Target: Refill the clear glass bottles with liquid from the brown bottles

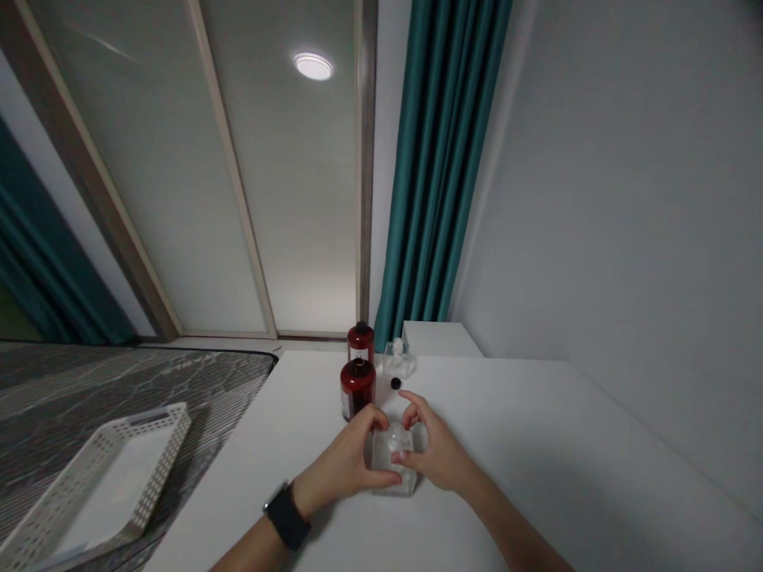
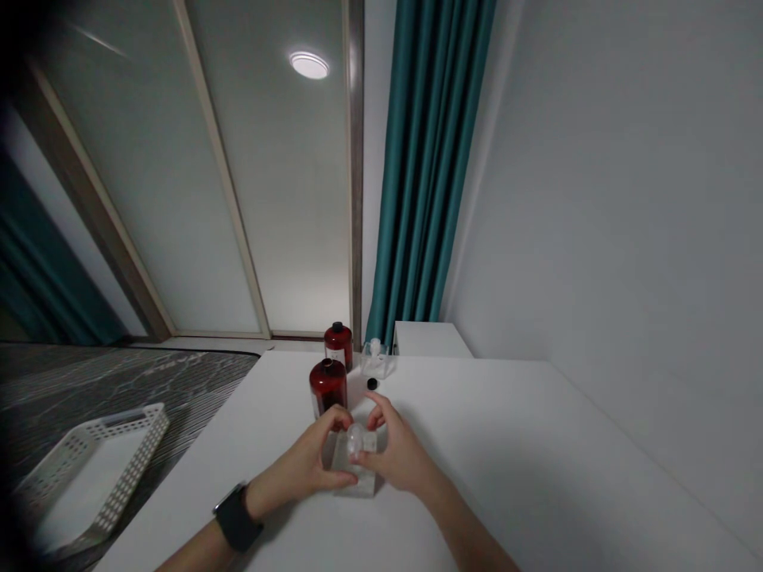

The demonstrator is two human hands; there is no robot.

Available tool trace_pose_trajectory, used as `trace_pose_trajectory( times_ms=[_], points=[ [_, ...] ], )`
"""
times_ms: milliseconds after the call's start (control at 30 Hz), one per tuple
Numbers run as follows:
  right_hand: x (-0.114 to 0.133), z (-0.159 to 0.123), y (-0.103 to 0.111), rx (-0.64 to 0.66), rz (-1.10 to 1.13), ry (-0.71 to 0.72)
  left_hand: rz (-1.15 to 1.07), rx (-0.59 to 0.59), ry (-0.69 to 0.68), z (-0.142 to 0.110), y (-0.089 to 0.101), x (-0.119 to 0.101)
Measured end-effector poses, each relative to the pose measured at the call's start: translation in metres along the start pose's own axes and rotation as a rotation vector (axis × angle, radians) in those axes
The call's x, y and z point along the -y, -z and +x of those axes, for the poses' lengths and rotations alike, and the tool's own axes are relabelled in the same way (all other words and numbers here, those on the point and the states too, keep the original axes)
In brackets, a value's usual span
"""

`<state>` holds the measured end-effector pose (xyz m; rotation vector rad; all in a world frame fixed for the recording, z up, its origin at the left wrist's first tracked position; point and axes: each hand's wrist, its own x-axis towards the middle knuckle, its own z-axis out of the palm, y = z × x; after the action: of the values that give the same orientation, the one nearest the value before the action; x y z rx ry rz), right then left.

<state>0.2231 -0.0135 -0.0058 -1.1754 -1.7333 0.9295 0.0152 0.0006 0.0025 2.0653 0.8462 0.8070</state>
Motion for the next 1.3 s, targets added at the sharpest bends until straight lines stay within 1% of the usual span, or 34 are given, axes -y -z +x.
trace_pose_trajectory(
  times_ms=[133,200,267,400,467,567,633,733,800,1000,1133,1200,1300],
  points=[
    [0.001,-0.002,0.009,0.001,0.002,0.017,0.028,0.021,-0.022,0.001,0.001,-0.007],
    [0.002,-0.004,0.007,-0.016,0.006,0.031,0.027,0.023,-0.019,0.001,0.002,-0.008],
    [0.002,-0.005,0.000,-0.029,0.022,0.033,0.015,0.012,-0.009,0.001,0.001,-0.008],
    [0.004,-0.004,-0.012,-0.035,0.075,-0.017,0.009,-0.020,-0.016,0.001,0.000,-0.005],
    [0.007,-0.004,-0.012,-0.020,0.111,-0.014,0.024,-0.036,-0.034,0.001,0.001,-0.003],
    [0.011,-0.005,-0.008,0.041,0.155,0.033,0.074,-0.042,-0.075,0.002,0.004,-0.002],
    [0.011,-0.006,-0.008,0.041,0.142,0.042,0.105,-0.034,-0.095,0.002,0.006,-0.002],
    [0.010,-0.006,-0.012,-0.028,0.090,0.002,0.118,-0.020,-0.098,0.001,0.008,-0.002],
    [0.010,-0.006,-0.014,-0.041,0.070,-0.007,0.128,-0.015,-0.094,0.001,0.008,-0.002],
    [0.012,-0.008,-0.010,0.029,0.086,0.108,0.153,-0.012,-0.073,0.002,0.007,-0.005],
    [0.010,-0.007,-0.011,-0.010,0.049,0.055,0.164,-0.005,-0.089,0.002,0.009,-0.008],
    [0.009,-0.007,-0.011,-0.010,0.044,0.037,0.172,-0.002,-0.100,0.002,0.009,-0.009],
    [0.010,-0.008,-0.010,0.019,0.051,0.089,0.180,0.001,-0.108,0.002,0.009,-0.010]
  ],
)
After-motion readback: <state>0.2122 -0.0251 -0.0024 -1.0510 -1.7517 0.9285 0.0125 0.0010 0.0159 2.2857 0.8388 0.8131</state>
